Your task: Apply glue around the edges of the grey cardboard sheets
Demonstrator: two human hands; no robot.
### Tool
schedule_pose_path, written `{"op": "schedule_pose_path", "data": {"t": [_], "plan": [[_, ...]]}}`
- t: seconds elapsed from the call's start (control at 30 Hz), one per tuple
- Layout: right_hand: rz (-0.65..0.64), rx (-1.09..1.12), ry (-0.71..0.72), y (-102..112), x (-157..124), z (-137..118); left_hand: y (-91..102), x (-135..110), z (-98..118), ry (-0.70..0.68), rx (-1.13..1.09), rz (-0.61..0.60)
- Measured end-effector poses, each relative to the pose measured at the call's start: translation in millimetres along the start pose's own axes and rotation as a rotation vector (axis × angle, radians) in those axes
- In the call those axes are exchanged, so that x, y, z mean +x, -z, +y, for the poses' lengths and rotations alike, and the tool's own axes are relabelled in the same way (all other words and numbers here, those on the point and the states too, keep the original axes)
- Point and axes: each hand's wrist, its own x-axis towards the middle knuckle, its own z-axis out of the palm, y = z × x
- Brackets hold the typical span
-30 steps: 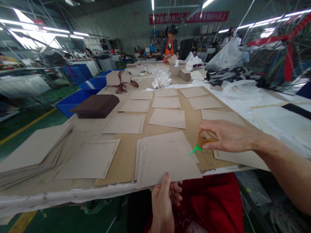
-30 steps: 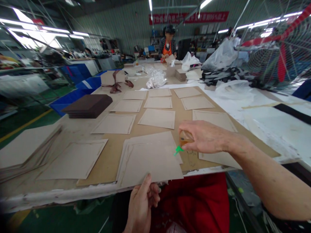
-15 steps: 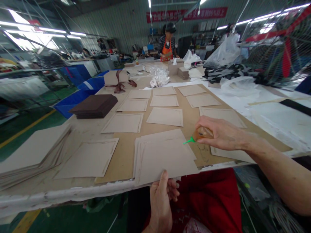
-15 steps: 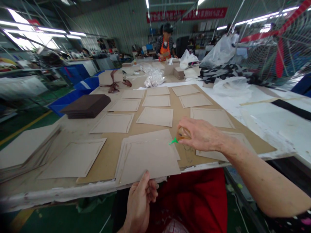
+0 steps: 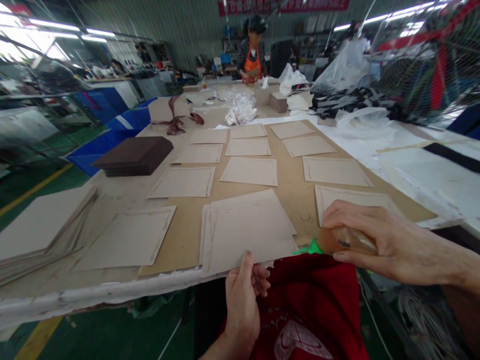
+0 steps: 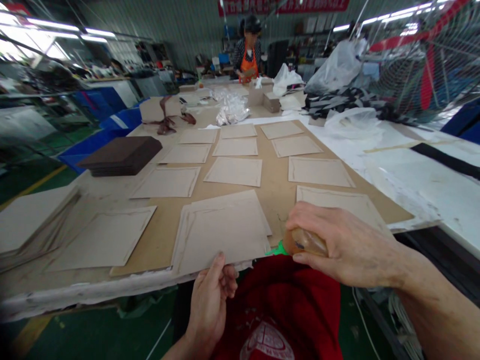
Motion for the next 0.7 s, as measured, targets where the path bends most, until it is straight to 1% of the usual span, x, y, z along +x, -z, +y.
{"op": "schedule_pose_path", "data": {"t": [0.13, 0.27, 0.37, 0.47, 0.57, 0.63, 0.7], "plan": [[0.048, -0.009, -0.028, 0, 0, 2, 0.6, 1, -1, -0.002, -0.009, 0.006], [0.004, 0.034, -0.023, 0, 0, 2, 1.2, 2, -3, 0.006, -0.002, 0.006], [0.008, 0.046, -0.024, -1, 1, 3, 1.5, 2, -4, 0.002, 0.005, 0.008], [-0.001, 0.05, -0.059, 0, 5, 8, 1.2, 2, -3, 0.001, 0.018, 0.017], [-0.024, 0.102, -0.112, 6, 10, 15, 0.5, 1, -1, -0.001, 0.034, 0.022], [0.005, 0.135, -0.134, 10, 13, 20, 0.0, 1, -1, 0.001, 0.032, 0.031], [0.067, 0.147, -0.144, 11, 17, 26, -0.3, 1, -1, 0.0, 0.021, 0.035]]}}
